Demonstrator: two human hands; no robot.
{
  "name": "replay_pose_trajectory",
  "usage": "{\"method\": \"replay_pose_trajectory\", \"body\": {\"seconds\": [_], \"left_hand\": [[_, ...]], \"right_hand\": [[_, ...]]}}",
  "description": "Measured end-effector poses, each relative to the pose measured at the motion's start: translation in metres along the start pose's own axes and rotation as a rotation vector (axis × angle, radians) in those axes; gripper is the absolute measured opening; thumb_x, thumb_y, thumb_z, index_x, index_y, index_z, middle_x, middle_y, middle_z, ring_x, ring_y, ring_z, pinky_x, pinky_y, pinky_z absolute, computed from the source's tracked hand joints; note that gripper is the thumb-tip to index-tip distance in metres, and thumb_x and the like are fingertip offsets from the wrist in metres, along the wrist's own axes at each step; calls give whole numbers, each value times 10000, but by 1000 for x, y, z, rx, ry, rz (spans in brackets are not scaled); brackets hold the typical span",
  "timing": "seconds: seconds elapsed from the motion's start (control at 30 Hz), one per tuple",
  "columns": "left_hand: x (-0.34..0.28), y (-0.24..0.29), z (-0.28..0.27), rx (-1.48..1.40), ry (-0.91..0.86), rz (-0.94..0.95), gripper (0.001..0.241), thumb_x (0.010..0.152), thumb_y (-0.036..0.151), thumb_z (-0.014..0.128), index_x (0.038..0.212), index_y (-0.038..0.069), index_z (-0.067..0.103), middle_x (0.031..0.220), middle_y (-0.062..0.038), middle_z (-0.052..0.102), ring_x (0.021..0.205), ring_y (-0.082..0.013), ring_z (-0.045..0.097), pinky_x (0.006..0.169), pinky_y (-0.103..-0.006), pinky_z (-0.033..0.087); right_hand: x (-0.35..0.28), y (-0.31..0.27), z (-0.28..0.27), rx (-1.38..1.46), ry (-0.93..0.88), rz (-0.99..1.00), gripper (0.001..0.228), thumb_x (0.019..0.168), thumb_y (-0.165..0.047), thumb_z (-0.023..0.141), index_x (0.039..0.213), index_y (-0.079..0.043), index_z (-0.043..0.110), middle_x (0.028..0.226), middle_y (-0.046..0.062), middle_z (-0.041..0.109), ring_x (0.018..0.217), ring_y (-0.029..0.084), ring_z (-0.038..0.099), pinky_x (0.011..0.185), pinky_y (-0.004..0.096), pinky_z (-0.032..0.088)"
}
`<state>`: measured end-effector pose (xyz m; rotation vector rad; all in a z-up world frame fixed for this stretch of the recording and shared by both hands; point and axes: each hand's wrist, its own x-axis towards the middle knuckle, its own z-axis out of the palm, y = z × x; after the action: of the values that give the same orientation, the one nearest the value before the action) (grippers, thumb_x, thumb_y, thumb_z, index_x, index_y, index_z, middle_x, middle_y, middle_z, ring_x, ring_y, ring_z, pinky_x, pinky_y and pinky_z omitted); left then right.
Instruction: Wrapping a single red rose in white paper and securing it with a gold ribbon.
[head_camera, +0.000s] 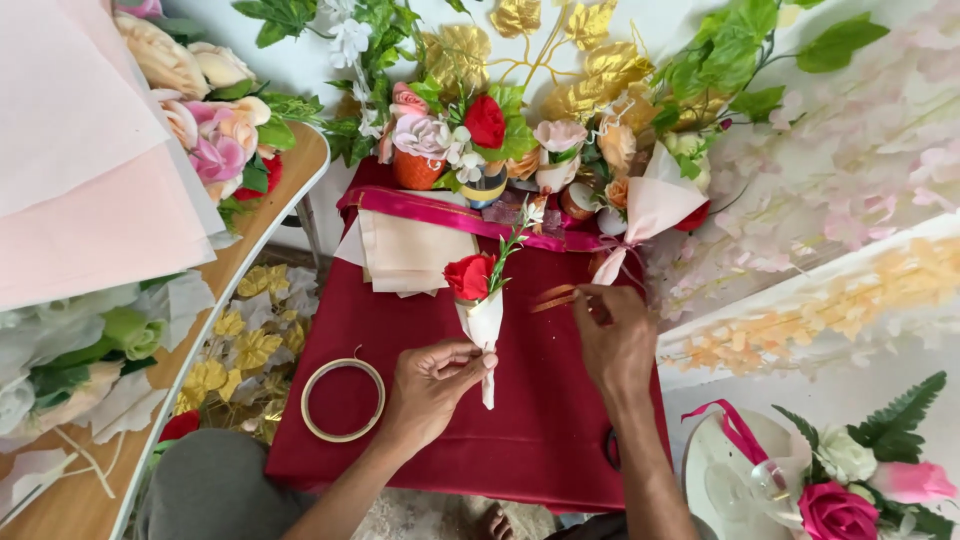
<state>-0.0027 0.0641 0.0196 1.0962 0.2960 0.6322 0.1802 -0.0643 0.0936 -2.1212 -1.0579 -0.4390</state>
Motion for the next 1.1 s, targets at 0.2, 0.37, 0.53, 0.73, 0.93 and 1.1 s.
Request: {"method": "replay_pose_trajectory", "body": {"seconds": [0.2, 0.37, 0.53, 0.73, 0.93, 1.1], "left_hand": [[1, -4, 3, -39, 10, -31, 236, 819, 122, 826, 1019, -2, 810, 905, -140, 826, 828, -196, 789, 790, -289, 690], [2, -3, 5, -37, 18, -71, 238, 816, 113, 826, 1020, -9, 813, 902, -145, 828, 823, -198, 789, 775, -283, 691], [4, 2, 6, -13, 35, -130, 242, 819, 131, 823, 1018, -7, 825, 902, -135, 833, 814, -178, 781, 766, -264, 676], [5, -4, 4, -29, 27, -108, 250, 823, 119, 822, 1034, -14, 815, 892, -135, 829, 819, -179, 785, 775, -271, 685], [4, -6, 4, -65, 3, -91, 242, 829, 105, 819, 1044, -7, 808, 913, -132, 827, 831, -180, 782, 782, -264, 681], [3, -8, 3, -102, 3, -115, 258, 823, 85, 820, 1058, -20, 799, 925, -149, 816, 840, -200, 778, 797, -288, 698]], "right_hand": [[3, 25, 3, 111, -97, 361, 153, 892, -123, 686, 946, -72, 820, 911, 52, 807, 819, 136, 716, 775, 296, 561], [46, 95, 13, -116, -54, 665, 468, 858, -505, 753, 1067, -86, 753, 950, 64, 748, 885, 210, 697, 793, 369, 540], [73, 124, 28, -144, -72, 717, 674, 764, -665, 774, 1063, -61, 753, 1079, 115, 707, 980, 278, 676, 832, 424, 521], [73, 131, 43, 336, 9, 827, 202, 854, -229, 880, 873, -63, 766, 768, -4, 667, 669, 75, 533, 554, 259, 426], [72, 121, 26, 224, 46, 607, 243, 880, -199, 866, 763, -40, 723, 739, 22, 650, 706, 102, 568, 585, 301, 446], [78, 83, 8, 230, 42, 697, 211, 895, -238, 873, 850, -69, 754, 732, 2, 671, 645, 72, 557, 545, 229, 453]]}}
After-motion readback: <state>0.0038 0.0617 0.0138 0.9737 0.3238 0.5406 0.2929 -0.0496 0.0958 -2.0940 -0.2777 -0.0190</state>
